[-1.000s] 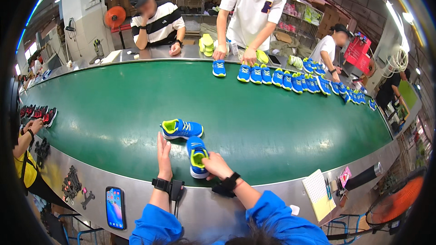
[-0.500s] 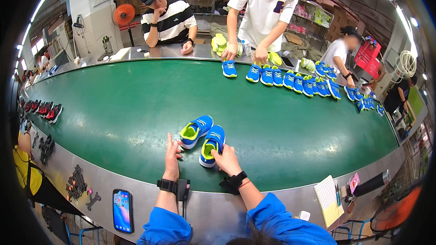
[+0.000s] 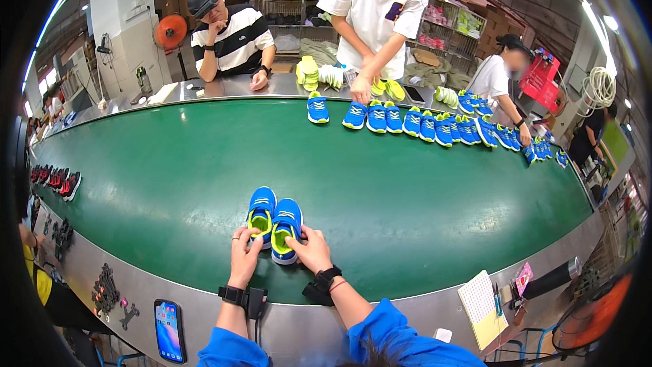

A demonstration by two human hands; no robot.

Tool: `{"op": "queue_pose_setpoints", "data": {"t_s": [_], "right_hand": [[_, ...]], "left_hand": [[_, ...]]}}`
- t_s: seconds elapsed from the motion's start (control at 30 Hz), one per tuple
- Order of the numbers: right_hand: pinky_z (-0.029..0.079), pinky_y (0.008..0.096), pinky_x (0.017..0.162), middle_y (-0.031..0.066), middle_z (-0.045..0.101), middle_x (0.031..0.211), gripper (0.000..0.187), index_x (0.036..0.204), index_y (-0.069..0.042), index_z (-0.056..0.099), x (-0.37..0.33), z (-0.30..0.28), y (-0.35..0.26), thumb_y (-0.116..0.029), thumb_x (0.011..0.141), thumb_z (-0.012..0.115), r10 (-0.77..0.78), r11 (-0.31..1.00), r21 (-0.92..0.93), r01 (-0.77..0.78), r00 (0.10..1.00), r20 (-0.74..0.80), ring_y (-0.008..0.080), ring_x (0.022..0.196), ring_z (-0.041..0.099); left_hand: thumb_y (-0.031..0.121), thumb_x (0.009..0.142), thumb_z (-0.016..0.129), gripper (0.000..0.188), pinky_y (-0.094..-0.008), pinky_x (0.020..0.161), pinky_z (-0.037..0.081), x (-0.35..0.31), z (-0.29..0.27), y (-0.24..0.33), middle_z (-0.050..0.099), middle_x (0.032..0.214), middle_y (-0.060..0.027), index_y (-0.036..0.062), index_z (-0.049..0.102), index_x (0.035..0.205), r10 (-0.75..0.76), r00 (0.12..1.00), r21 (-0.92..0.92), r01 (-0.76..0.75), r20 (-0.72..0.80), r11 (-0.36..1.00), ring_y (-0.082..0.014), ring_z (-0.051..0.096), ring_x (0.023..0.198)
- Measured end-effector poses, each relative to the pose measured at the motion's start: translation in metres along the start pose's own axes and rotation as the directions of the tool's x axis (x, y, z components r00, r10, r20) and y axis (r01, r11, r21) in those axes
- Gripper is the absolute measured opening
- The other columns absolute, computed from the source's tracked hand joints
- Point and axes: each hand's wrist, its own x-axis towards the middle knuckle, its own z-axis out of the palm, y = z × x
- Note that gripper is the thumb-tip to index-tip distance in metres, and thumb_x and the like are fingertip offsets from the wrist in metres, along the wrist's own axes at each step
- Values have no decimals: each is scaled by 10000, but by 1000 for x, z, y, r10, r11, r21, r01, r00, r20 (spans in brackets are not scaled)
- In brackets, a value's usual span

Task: The person picks up pairs of blue and neon-green sneakers from a green conveyor belt, aligns them, and places them back on the belt. The process is repeated for multiple pairs while other workers handle shoes in the background.

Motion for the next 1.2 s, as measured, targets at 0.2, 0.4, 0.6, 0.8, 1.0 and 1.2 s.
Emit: {"op": "queue_pose_setpoints", "data": {"t_s": [0.2,0.4,0.6,0.8,1.0,1.2], "right_hand": [[534,283,570,52,619,1068,528,1259,-58,583,-2,-13,0,-405,870,661,61,966,239,-99,985,160,136,793,637],[513,270,571,3,666,979,327,1201,-113,591,-7,-21,-17,-338,971,534,43,776,573,-263,929,367,108,831,634],[573,324,537,34,651,1075,384,1290,-130,496,-16,-27,-30,-333,965,518,61,676,675,-296,935,348,157,862,664],[580,338,540,58,636,1091,385,1329,-123,463,-19,-30,-34,-243,964,484,8,684,666,-299,915,403,181,868,660],[556,306,523,59,619,1128,477,1406,-141,407,-17,-29,-34,-192,936,474,-24,678,702,-217,948,317,167,877,651],[521,289,858,59,525,1292,770,1500,-152,317,-12,-27,-43,30,791,557,-217,747,654,120,974,69,162,1121,565]], "left_hand": [[151,911,644,223,-241,645,418,-6,-6,-3,583,920,-83,4,572,759,-9,972,27,16,-234,1000,-148,543,846],[107,944,612,123,-224,618,379,-10,-6,7,530,931,-13,65,500,917,-181,977,-502,102,-111,859,-57,494,786],[51,933,582,489,-316,970,458,-14,-10,31,525,1261,-99,4,380,1377,-250,965,-778,215,77,591,-191,534,1170],[87,923,543,627,-499,962,502,-15,-12,54,490,1328,-108,87,259,1482,-221,935,-816,350,277,460,-251,526,1221],[0,854,565,726,-500,971,501,-19,-17,50,411,1386,-109,124,244,1494,-251,922,-824,378,294,422,-268,496,1251],[-109,735,626,738,-354,1006,457,-17,-8,43,416,1289,-70,140,445,1406,93,983,-207,-125,-160,970,-207,441,1244]]}}
